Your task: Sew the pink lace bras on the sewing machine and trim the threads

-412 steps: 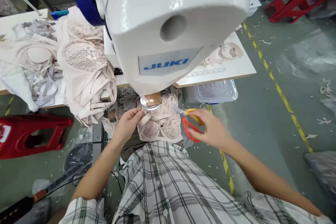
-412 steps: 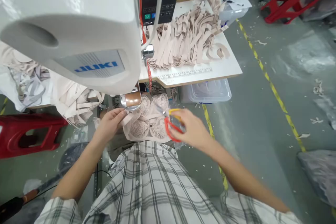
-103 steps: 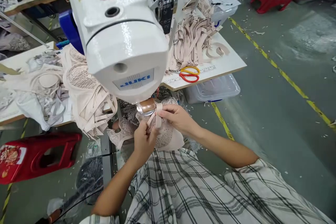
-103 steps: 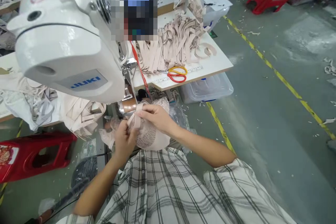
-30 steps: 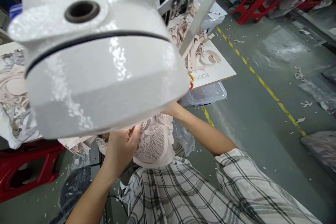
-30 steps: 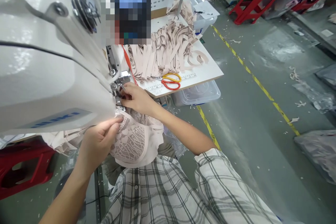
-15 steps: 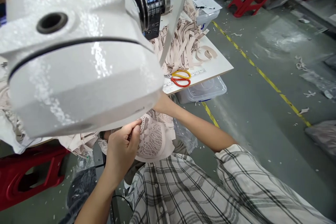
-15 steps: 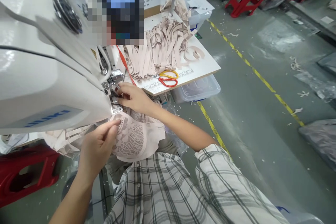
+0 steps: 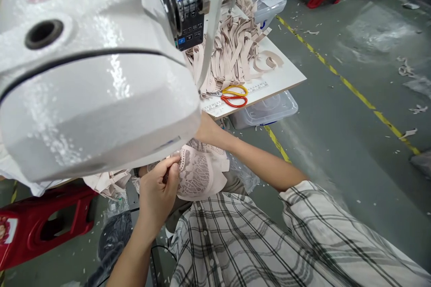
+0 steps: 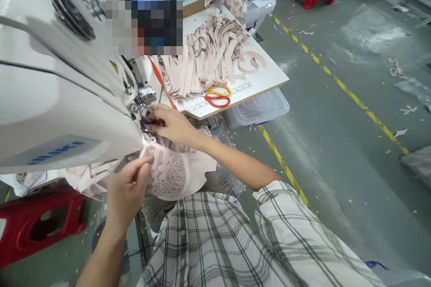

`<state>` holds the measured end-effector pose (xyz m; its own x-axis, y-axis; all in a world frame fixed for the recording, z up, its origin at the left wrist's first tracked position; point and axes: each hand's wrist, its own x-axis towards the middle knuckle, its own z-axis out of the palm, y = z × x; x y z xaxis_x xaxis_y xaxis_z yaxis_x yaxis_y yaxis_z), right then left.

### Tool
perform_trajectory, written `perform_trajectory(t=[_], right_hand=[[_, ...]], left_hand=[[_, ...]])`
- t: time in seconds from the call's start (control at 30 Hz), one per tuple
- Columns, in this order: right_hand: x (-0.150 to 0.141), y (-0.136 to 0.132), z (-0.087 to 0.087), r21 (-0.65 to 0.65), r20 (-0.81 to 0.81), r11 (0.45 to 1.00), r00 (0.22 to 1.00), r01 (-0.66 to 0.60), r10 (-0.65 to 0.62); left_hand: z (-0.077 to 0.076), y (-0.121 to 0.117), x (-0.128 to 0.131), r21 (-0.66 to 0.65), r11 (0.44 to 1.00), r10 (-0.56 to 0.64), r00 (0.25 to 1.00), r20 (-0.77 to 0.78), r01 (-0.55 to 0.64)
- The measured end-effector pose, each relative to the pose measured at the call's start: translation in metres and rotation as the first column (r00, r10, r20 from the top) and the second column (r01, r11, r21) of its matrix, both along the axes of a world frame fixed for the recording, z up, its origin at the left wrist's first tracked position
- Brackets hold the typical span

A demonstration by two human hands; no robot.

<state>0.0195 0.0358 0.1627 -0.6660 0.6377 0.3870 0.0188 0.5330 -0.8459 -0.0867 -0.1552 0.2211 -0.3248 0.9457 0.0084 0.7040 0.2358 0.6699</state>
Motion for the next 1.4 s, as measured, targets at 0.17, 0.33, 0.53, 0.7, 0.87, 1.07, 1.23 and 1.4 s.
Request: perform_trajectory(t=[0.17,0.33,0.53,0.7,0.87,1.07,1.23,1.4], right_hand=[[-0.003,-0.001,-0.002,-0.042,-0.023,0.999,1.0,0.009,-0.01],[-0.003,-0.003,0.002,-0.031,-0.03,0.999,0.999,0.025,-0.026],[-0.003,-0.007,0.008,-0.056,-0.023,0.998,0.999,0.034,-0.035],[-0.003,-0.011,0.011,-0.085,-0.025,0.995,0.998,0.061,-0.063],[0.007,-0.014,0.015,-0.105,-0.009,0.994,1.0,0.028,-0.029],[0.016,-0.014,0.014,-0.118,0.008,0.993,1.0,0.009,-0.008],[0.009,-0.012,0.007,-0.085,0.004,0.996,0.999,0.037,-0.037],[0.004,-0.012,0.006,-0.047,0.008,0.995,0.996,0.084,-0.084]], left_hand=[[-0.001,-0.002,0.0,0.009,1.0,0.03,1.0,0.009,-0.03],[-0.006,-0.005,-0.001,0.034,0.998,0.06,0.998,-0.001,-0.06],[-0.018,-0.011,-0.006,0.102,0.991,0.085,0.996,-0.002,-0.084],[-0.025,-0.013,-0.007,0.074,0.99,0.121,0.993,0.018,-0.122],[-0.032,-0.015,-0.004,0.125,0.986,0.115,0.992,-0.05,-0.108],[-0.04,-0.011,0.02,0.393,0.913,0.099,0.875,-0.474,0.109],[-0.04,-0.007,0.039,0.25,0.953,0.009,0.812,-0.583,0.169],[-0.039,-0.005,0.038,0.23,0.959,0.012,0.79,-0.613,0.163]])
